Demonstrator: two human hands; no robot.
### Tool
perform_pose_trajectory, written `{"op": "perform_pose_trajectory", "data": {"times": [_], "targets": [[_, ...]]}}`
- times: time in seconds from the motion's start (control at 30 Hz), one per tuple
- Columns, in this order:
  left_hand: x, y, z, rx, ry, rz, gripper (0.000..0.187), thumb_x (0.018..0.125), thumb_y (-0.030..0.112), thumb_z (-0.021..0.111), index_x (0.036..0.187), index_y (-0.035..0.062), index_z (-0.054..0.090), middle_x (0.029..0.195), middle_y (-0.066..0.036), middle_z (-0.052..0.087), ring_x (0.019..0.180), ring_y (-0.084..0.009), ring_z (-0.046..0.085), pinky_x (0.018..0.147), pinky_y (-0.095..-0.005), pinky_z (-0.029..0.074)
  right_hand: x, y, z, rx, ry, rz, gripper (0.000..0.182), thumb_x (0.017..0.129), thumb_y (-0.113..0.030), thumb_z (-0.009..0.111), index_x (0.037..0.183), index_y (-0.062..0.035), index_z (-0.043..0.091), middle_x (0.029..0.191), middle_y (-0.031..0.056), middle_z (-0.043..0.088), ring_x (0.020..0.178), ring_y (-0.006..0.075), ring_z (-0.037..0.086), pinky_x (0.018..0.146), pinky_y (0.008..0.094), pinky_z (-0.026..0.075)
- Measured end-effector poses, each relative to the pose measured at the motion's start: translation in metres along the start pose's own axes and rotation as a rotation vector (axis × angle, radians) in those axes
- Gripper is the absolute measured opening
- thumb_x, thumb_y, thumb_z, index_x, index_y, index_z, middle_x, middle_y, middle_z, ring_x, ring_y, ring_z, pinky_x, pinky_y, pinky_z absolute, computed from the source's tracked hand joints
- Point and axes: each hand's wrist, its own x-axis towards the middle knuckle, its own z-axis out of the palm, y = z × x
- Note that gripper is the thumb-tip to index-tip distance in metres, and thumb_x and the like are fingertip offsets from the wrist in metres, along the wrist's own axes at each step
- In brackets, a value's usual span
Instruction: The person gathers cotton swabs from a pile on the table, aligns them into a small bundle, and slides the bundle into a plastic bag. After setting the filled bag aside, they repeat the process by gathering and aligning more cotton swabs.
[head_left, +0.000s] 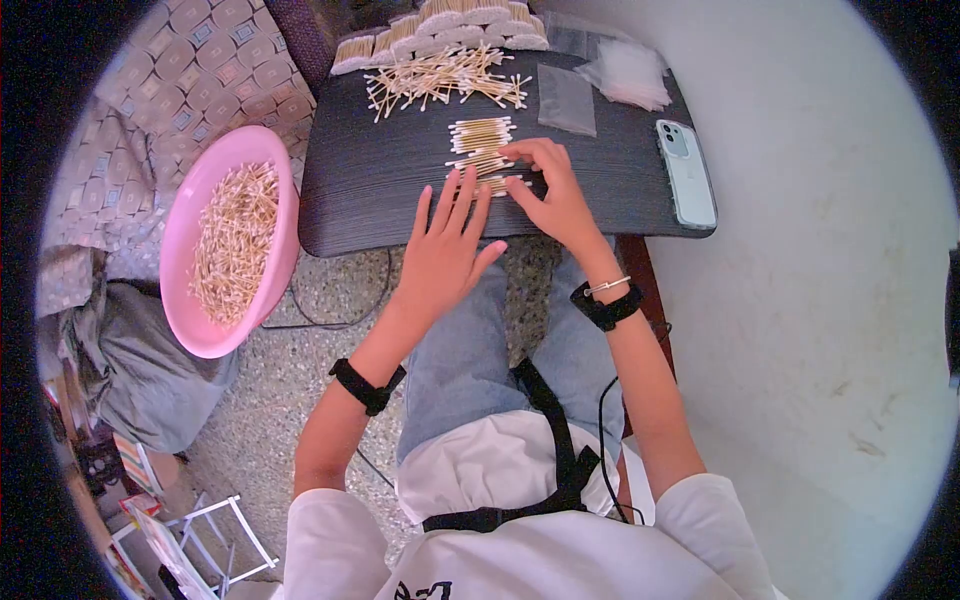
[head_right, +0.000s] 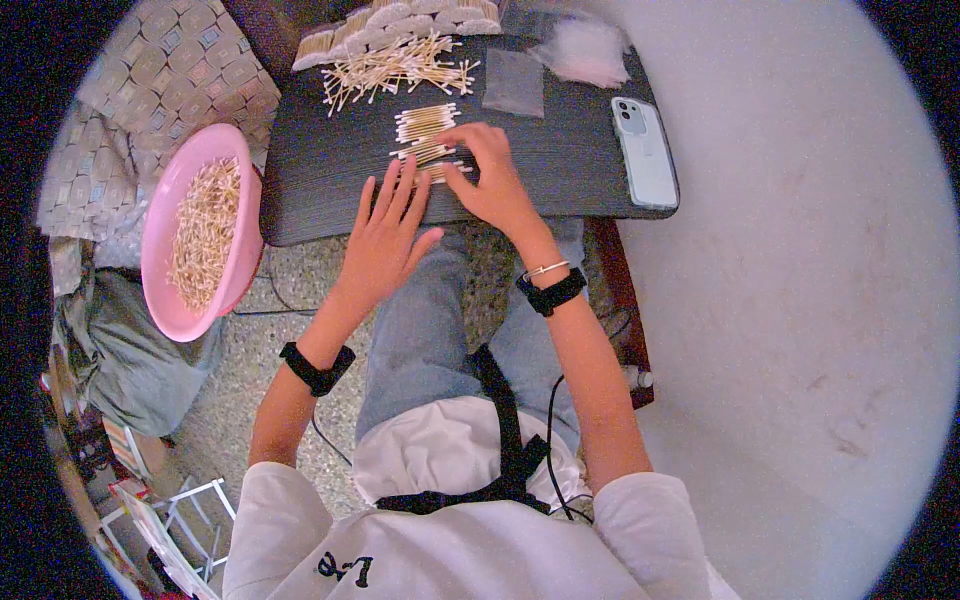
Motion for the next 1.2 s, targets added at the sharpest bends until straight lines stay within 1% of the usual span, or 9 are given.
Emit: {"op": "perform_pose_trajectory", "data": {"times": [0.1, 0.2, 0.3, 0.4, 0.47, 0.6, 0.8, 1.1, 1.2], "targets": [[0.005, -0.002, 0.003, 0.006, -0.016, -0.03, 0.069, 0.097, 0.049, 0.044, 0.147, 0.0033, 0.035, 0.156, -0.02, 0.024, 0.145, -0.0358, 0.02, 0.116, -0.0522, 0.019, 0.0, 0.002, 0.0, 0.042, 0.042, 0.07, 0.03, 0.083, -0.004, 0.064, 0.113, -0.0047, 0.06, 0.108, 0.0078, 0.059, 0.103, 0.0229, 0.053, 0.092, 0.034, 0.043], [0.01, -0.006, 0.005, 0.024, -0.059, -0.042, 0.07, 0.098, 0.047, 0.043, 0.15, 0.0026, 0.028, 0.158, -0.022, 0.018, 0.146, -0.0383, 0.017, 0.117, -0.052, 0.017, 0.0, 0.002, 0.0, 0.005, 0.07, 0.025, 0.029, 0.084, -0.003, 0.062, 0.113, -0.0043, 0.059, 0.109, 0.0089, 0.058, 0.1, 0.0236, 0.055, 0.092, 0.0338, 0.044], [0.015, -0.014, 0.012, -0.043, -0.017, -0.073, 0.072, 0.099, 0.045, 0.044, 0.151, 0.0004, 0.023, 0.157, -0.027, 0.015, 0.145, -0.0404, 0.018, 0.117, -0.0512, 0.017, -0.001, 0.003, 0.0, -0.041, 0.063, 0.04, 0.031, 0.081, -0.002, 0.06, 0.112, -0.005, 0.058, 0.113, 0.0146, 0.056, 0.108, 0.0346, 0.054, 0.097, 0.0408, 0.043], [0.022, -0.021, 0.02, -0.274, 0.088, -0.19, 0.075, 0.099, 0.043, 0.046, 0.15, -0.0044, 0.018, 0.155, -0.033, 0.013, 0.144, -0.0438, 0.017, 0.117, -0.05, 0.017, 0.0, 0.007, 0.003, -0.033, 0.069, 0.059, 0.032, 0.084, -0.002, 0.06, 0.116, -0.003, 0.057, 0.116, 0.012, 0.057, 0.109, 0.0286, 0.055, 0.099, 0.0366, 0.042], [0.031, -0.024, 0.026, -0.445, 0.138, -0.298, 0.079, 0.098, 0.043, 0.048, 0.149, -0.008, 0.015, 0.153, -0.037, 0.012, 0.144, -0.0475, 0.014, 0.117, -0.0496, 0.016, 0.0, 0.005, 0.006, -0.075, 0.074, 0.048, 0.036, 0.084, -0.002, 0.059, 0.12, -0.0036, 0.054, 0.121, 0.0137, 0.055, 0.114, 0.0316, 0.053, 0.101, 0.0379, 0.041], [0.058, -0.027, 0.036, -0.768, 0.276, -0.464, 0.077, 0.1, 0.041, 0.045, 0.149, -0.0095, 0.013, 0.155, -0.034, 0.01, 0.145, -0.0441, 0.016, 0.117, -0.0445, 0.018, 0.005, 0.003, 0.013, -0.133, 0.102, 0.026, 0.047, 0.081, 0.001, 0.057, 0.127, -0.0038, 0.048, 0.129, 0.0217, 0.048, 0.121, 0.0399, 0.047, 0.104, 0.0433, 0.038], [0.074, -0.026, 0.033, -1.053, 0.352, -0.554, 0.069, 0.103, 0.037, 0.043, 0.15, -0.0056, 0.018, 0.157, -0.025, 0.019, 0.145, -0.0329, 0.023, 0.117, -0.0366, 0.019, 0.008, 0.004, 0.027, -0.254, 0.187, 0.043, 0.049, 0.081, 0.0, 0.06, 0.128, -0.0011, 0.046, 0.129, 0.0245, 0.047, 0.122, 0.0446, 0.044, 0.107, 0.0476, 0.035], [0.07, -0.041, 0.049, -1.503, 0.536, -0.576, 0.063, 0.104, 0.032, 0.042, 0.151, -0.0028, 0.02, 0.156, -0.019, 0.025, 0.145, -0.0265, 0.024, 0.118, -0.0346, 0.018, 0.017, -0.003, 0.02, -0.02, 0.061, 0.121, 0.049, 0.082, 0.0, 0.059, 0.129, 0.0005, 0.044, 0.126, 0.0238, 0.048, 0.122, 0.0412, 0.045, 0.108, 0.044, 0.035], [0.071, -0.051, 0.056, -1.631, 0.602, -0.563, 0.061, 0.104, 0.031, 0.041, 0.151, -0.0025, 0.02, 0.156, -0.017, 0.025, 0.145, -0.0254, 0.024, 0.119, -0.0347, 0.017, 0.024, 0.002, 0.019, -0.019, 0.123, 0.134, 0.048, 0.084, 0.0, 0.057, 0.129, 0.0014, 0.043, 0.126, 0.0234, 0.048, 0.124, 0.0405, 0.044, 0.109, 0.0426, 0.034]]}}
